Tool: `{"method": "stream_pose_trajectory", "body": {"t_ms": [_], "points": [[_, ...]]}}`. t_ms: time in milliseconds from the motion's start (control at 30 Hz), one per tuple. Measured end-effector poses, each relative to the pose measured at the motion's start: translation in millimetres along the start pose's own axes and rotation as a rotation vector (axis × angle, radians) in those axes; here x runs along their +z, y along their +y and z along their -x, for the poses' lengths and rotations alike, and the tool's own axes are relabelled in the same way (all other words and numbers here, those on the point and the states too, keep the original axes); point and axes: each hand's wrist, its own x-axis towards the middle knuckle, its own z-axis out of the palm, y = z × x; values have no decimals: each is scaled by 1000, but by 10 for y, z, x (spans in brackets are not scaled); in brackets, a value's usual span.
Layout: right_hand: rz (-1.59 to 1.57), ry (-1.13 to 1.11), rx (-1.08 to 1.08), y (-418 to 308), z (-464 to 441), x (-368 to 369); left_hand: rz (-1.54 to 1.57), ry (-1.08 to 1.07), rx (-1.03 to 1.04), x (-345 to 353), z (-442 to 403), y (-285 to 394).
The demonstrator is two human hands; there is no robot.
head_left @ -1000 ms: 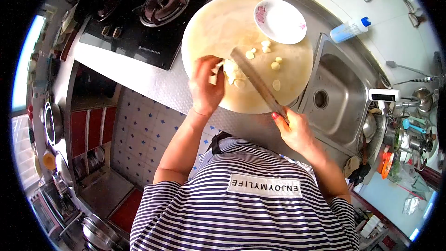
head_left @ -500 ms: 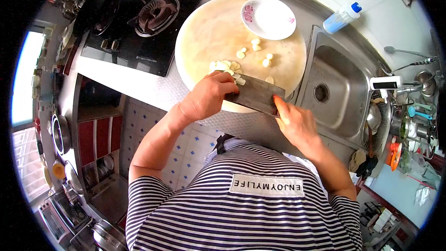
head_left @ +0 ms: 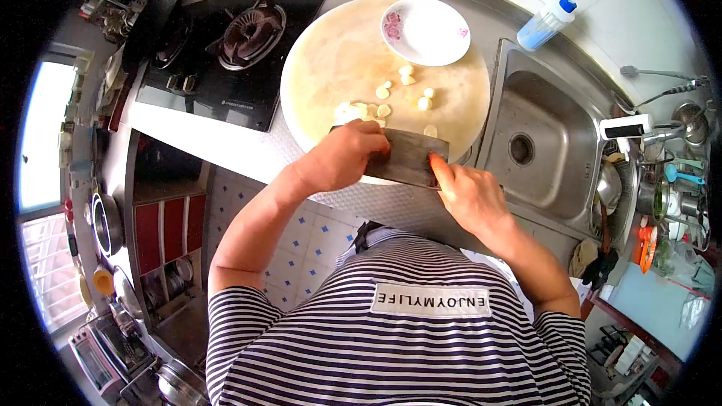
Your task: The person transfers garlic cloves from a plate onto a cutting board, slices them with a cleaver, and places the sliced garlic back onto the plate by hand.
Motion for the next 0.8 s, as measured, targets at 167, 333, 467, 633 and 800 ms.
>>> {"method": "stream_pose_trajectory", "body": {"t_ms": [167, 333, 467, 633, 800], "points": [[45, -37, -58, 55, 56, 21, -333, 35, -96, 101, -204, -340], [-20, -22, -82, 166, 247, -68, -207, 208, -66, 159, -727, -391], [-49, -74, -11, 278, 539, -118, -317, 155, -54, 417, -1072, -417], [-163, -56, 87, 357, 834, -118, -341, 171, -143, 615, -1180, -451], [-270, 34, 101, 461, 1044, -82, -276, 300, -60, 458, -1034, -445]]}}
